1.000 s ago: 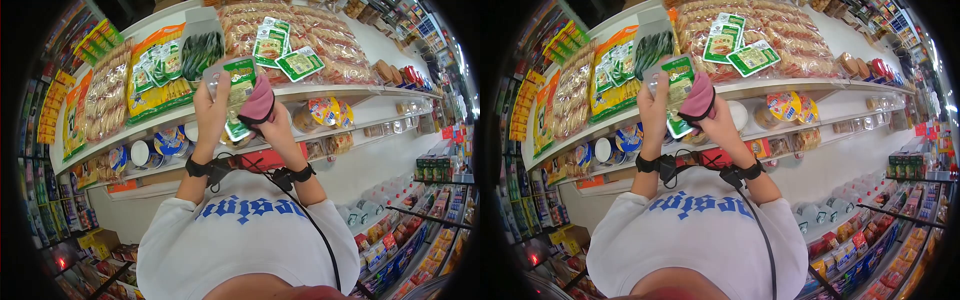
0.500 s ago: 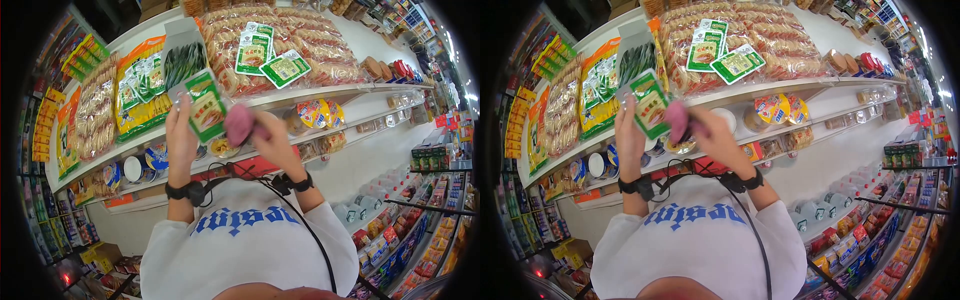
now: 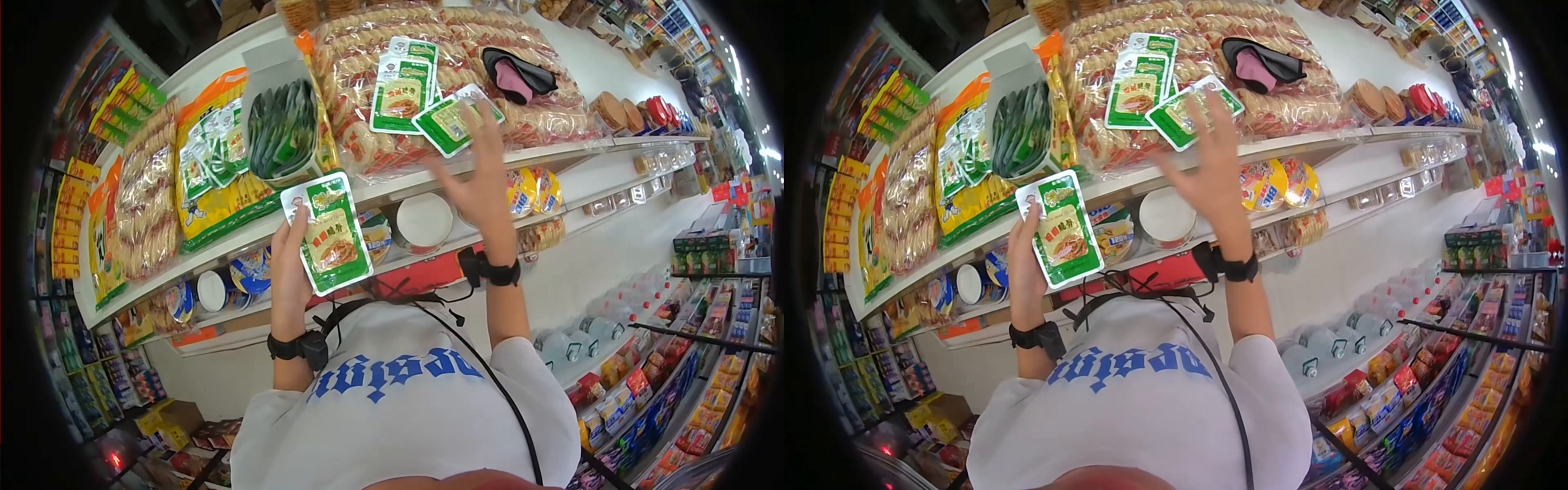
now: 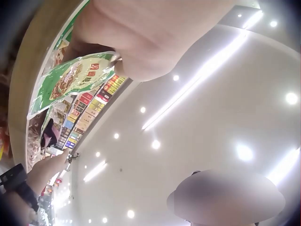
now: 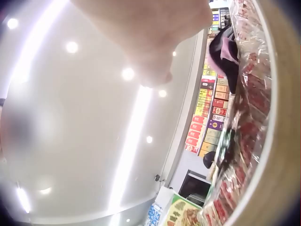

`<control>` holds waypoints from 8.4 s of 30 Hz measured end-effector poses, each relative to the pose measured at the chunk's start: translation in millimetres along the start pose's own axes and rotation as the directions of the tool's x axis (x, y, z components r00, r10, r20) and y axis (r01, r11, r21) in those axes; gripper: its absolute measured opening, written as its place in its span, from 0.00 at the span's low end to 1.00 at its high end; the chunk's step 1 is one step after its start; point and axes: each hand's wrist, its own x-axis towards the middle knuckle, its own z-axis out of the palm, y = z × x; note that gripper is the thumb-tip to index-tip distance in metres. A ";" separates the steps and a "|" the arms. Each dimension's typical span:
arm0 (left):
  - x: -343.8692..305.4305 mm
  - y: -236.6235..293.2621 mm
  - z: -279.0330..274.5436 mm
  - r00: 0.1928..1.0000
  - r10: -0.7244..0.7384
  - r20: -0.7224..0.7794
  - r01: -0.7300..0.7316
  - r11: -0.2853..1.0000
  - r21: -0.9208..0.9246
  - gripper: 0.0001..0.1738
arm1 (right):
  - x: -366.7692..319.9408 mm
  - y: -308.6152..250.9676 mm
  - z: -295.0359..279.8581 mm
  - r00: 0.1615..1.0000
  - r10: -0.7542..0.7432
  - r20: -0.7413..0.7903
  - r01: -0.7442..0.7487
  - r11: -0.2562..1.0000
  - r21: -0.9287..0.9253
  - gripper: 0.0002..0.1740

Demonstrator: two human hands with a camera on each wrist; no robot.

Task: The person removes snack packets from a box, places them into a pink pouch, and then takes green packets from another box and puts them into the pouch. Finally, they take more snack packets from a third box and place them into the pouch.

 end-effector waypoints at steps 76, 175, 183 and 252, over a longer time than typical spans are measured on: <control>-12.2 2.1 11.5 0.961 0.256 0.109 -0.211 0.925 -0.316 0.26 | 30.9 -35.5 45.2 0.925 0.364 0.107 -0.358 0.746 0.561 0.16; -17.3 33.2 -5.5 0.822 0.515 0.242 -0.547 0.832 0.089 0.16 | -46.9 -99.0 25.6 0.405 -0.228 0.886 -0.888 0.133 0.440 0.41; -18.2 29.6 2.7 0.844 0.484 0.230 -0.410 0.860 -0.303 0.21 | -34.9 -145.4 45.3 0.633 -0.008 0.774 -0.621 0.591 0.514 0.29; 221.8 100.2 -9.6 0.427 0.796 0.430 -0.823 0.145 0.549 0.27 | 182.4 -73.7 176.9 0.947 -0.293 0.133 0.195 0.850 0.490 0.37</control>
